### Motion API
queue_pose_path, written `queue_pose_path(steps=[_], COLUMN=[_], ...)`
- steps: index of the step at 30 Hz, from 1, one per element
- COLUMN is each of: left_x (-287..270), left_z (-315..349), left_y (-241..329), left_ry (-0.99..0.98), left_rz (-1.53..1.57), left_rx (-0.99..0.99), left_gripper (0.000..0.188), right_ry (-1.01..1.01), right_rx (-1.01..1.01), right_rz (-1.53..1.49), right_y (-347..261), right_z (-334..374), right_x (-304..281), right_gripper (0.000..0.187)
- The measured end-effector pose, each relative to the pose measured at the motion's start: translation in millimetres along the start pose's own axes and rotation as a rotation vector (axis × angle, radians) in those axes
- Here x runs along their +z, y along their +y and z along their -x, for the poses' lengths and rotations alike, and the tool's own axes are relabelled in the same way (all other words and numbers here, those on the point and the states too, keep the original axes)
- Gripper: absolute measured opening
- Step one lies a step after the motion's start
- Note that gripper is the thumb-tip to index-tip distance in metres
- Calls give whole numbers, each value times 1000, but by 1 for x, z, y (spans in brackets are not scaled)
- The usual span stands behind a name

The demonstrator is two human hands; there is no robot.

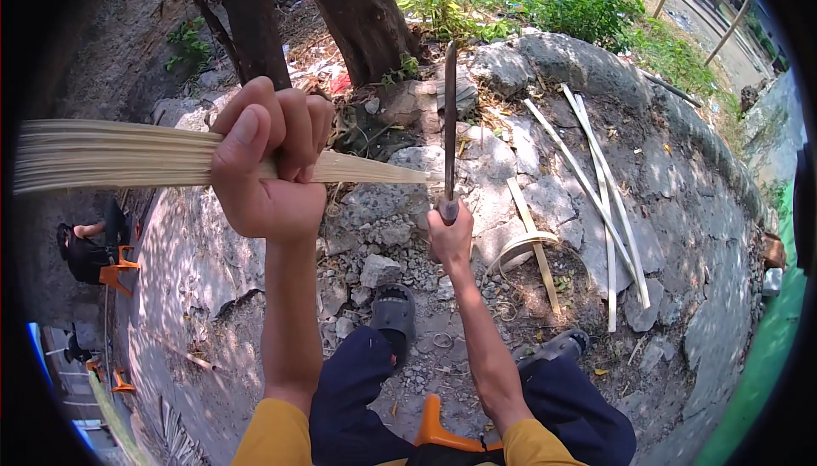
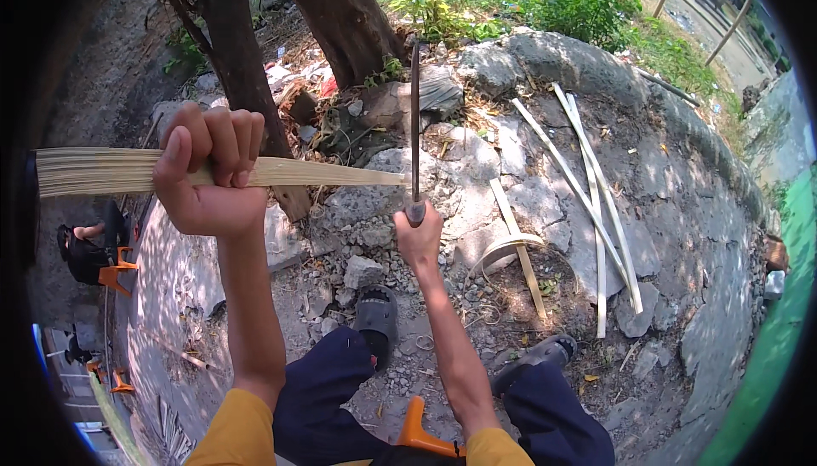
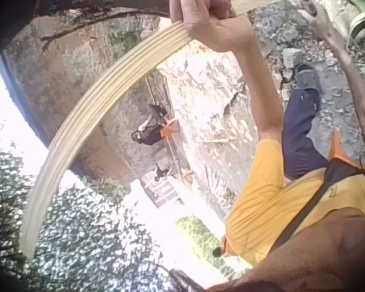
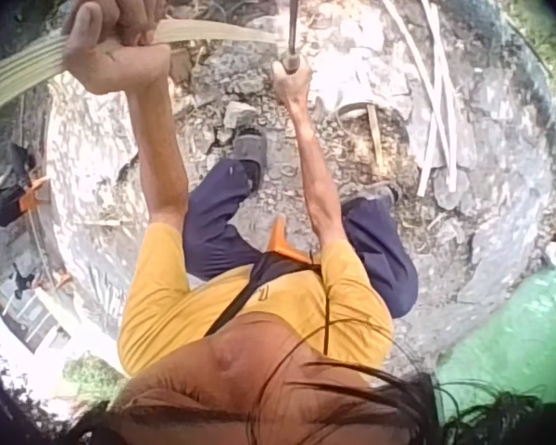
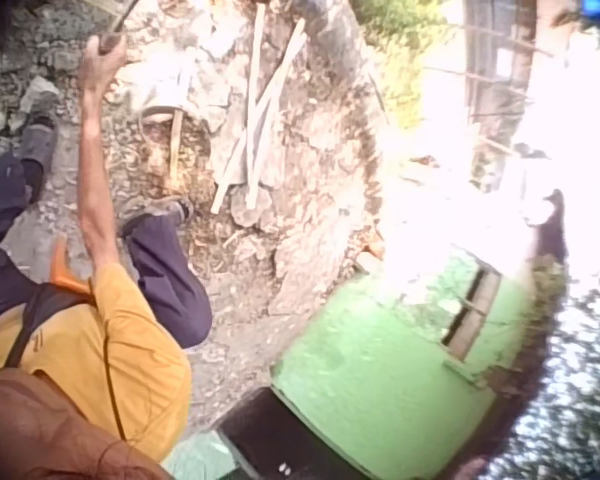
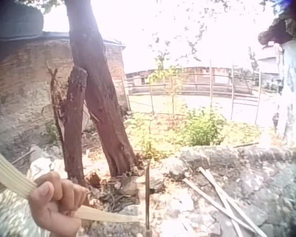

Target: The person trims several long bamboo strips using a large blade, shaving off thin layers and checking the smoothness with their fingers.

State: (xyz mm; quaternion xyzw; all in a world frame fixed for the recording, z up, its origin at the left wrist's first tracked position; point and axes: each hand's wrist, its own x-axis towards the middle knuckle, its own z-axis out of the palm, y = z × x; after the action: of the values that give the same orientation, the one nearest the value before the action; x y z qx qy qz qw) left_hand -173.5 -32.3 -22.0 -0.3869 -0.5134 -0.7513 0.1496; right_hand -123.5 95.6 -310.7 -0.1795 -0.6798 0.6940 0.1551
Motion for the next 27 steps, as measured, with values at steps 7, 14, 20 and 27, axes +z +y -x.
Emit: queue_pose_path(steps=[7, 14, 20, 27], left_x=[-9, -27, -31, -32], left_z=[-11, -8, -12, -11], left_y=[-4, -8, -1, -4], left_ry=[16, 17, 88, 118], left_rz=[-112, 73, 26, 99], left_rx=[2, -25, -13, -27], left_gripper=[39, 40, 41, 41], right_ry=[-41, -85, -85, -17], right_rx=[34, 77, -7, 50], right_rz=[136, 289, 57, 124], right_y=[55, 45, -30, 34], right_z=[1, -2, 12, 10], right_x=[26, 15, 24, 30], right_gripper=[19, 22, 20, 22])
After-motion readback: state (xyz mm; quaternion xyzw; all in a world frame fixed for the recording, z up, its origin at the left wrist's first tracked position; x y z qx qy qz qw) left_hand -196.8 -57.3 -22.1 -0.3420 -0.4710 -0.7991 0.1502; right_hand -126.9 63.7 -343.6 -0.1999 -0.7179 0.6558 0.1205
